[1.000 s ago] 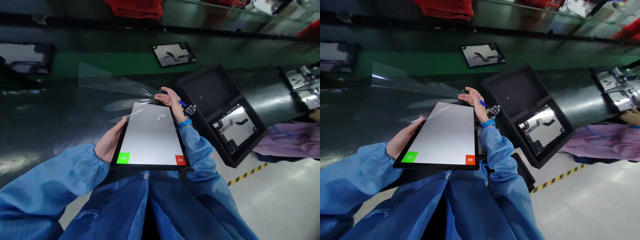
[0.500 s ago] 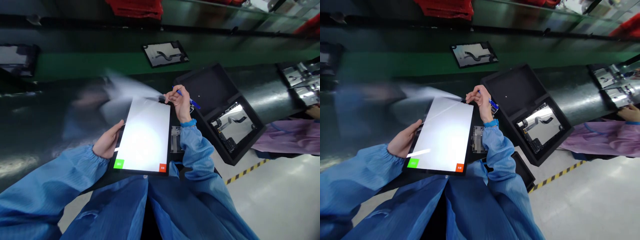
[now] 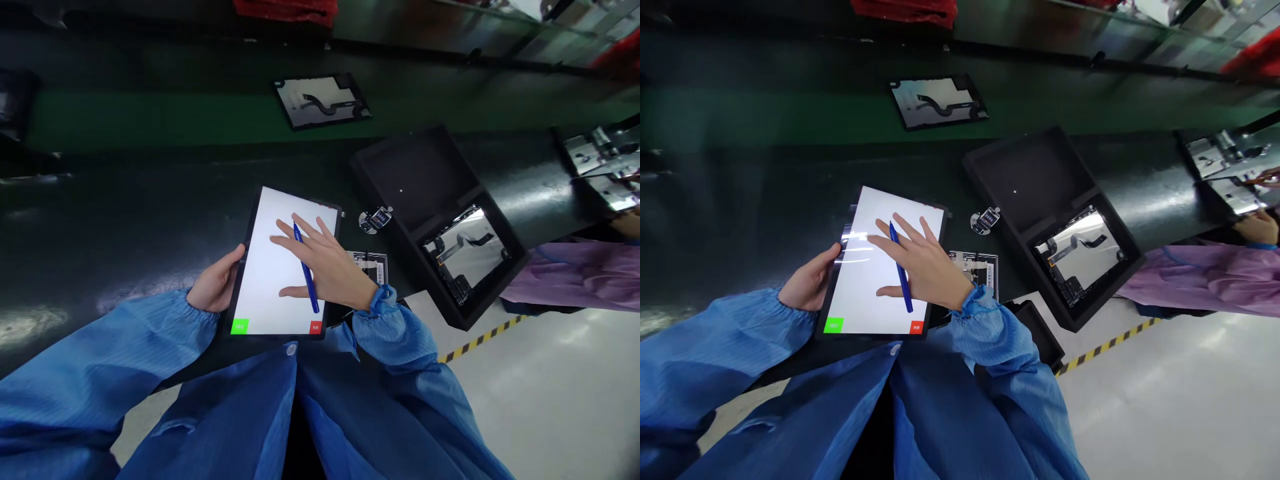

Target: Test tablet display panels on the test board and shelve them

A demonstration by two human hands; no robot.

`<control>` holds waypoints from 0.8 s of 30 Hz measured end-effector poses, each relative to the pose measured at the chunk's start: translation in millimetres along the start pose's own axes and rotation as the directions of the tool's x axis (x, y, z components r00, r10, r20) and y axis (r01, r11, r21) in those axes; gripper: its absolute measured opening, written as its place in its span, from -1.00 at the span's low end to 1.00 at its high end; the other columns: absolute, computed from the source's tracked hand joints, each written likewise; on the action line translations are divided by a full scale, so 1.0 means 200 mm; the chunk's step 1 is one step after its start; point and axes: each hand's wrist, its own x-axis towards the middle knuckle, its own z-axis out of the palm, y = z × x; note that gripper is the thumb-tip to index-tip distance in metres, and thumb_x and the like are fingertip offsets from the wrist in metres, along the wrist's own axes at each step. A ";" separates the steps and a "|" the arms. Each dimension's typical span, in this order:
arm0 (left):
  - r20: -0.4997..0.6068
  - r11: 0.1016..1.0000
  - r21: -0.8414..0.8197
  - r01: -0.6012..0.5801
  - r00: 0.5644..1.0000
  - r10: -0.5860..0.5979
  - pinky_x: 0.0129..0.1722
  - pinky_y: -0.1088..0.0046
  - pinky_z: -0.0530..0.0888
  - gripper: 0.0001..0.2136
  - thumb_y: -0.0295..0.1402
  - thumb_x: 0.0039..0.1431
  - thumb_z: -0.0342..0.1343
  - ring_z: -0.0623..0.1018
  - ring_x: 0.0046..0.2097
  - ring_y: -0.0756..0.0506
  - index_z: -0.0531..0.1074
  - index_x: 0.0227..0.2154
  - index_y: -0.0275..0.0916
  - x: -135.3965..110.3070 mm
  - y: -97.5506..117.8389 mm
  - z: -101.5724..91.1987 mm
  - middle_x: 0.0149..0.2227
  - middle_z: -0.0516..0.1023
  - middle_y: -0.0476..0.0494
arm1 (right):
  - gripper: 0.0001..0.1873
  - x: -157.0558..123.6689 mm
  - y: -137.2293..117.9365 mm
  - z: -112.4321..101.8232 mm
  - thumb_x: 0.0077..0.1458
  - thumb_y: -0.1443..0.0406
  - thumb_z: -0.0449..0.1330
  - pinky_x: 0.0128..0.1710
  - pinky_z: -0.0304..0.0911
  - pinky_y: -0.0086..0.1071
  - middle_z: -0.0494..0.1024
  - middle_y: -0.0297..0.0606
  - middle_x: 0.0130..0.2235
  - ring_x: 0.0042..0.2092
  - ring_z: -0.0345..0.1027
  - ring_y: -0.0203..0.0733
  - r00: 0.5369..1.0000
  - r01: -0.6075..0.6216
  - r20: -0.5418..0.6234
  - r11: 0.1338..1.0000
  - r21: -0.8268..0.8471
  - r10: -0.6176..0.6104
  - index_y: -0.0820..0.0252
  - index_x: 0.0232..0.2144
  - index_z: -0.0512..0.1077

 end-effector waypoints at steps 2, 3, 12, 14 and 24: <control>0.012 1.000 -0.008 -0.017 1.000 0.017 0.03 0.18 0.56 -0.54 -0.23 0.37 -0.11 0.64 -0.02 -0.30 0.42 0.17 -0.40 0.01 -0.01 -0.01 -0.16 0.69 -0.26 | -0.56 -0.03 0.00 0.09 0.24 0.05 0.19 0.37 0.02 0.14 0.28 -0.07 0.33 0.39 0.07 0.07 0.997 -0.002 -0.071 0.998 -0.060 -0.002 0.18 0.04 0.41; 0.014 1.000 -0.011 -0.030 0.999 0.030 0.03 0.19 0.56 -0.55 -0.23 0.37 -0.09 0.64 -0.02 -0.30 0.44 0.15 -0.40 0.02 -0.01 -0.01 -0.17 0.69 -0.26 | -0.71 -0.05 0.00 0.12 0.29 0.14 0.14 0.35 0.12 0.05 0.36 -0.07 0.28 0.35 0.16 0.00 0.991 -0.001 -0.130 0.996 -0.088 -0.011 0.19 -0.07 0.46; -0.047 1.000 -0.022 0.015 0.999 -0.016 -0.10 0.32 0.60 -0.55 -0.30 0.44 -0.21 0.70 -0.31 -0.16 0.31 0.22 -0.45 0.02 0.04 -0.05 -0.41 0.70 -0.13 | -0.82 -0.31 0.06 -0.04 0.22 0.38 0.20 -0.10 0.52 -0.35 0.66 -0.25 -0.08 -0.12 0.59 -0.20 0.714 -0.283 -0.666 0.959 0.009 0.217 0.09 -0.14 0.53; -0.002 0.999 -0.029 0.024 1.000 -0.025 -0.06 0.27 0.59 -0.55 -0.29 0.44 -0.21 0.70 -0.23 -0.19 0.31 0.22 -0.43 0.02 0.05 -0.08 -0.36 0.70 -0.15 | -0.86 -0.41 0.13 -0.03 0.22 0.34 0.20 -0.25 0.50 -0.40 0.68 -0.31 -0.27 -0.30 0.58 -0.25 0.657 -0.418 -0.693 0.909 -0.006 0.298 0.08 -0.21 0.56; -0.138 0.998 0.034 -0.058 0.988 0.062 -0.05 0.23 0.60 -0.59 -0.30 0.37 -0.11 0.68 -0.16 -0.23 0.39 0.17 -0.32 -0.04 0.04 0.00 -0.22 0.71 -0.16 | -0.75 -0.63 0.29 0.15 0.24 0.24 0.10 -0.45 0.35 -0.40 0.54 -0.29 -0.50 -0.50 0.42 -0.27 0.649 -0.622 -0.555 0.783 0.005 0.520 0.12 -0.33 0.59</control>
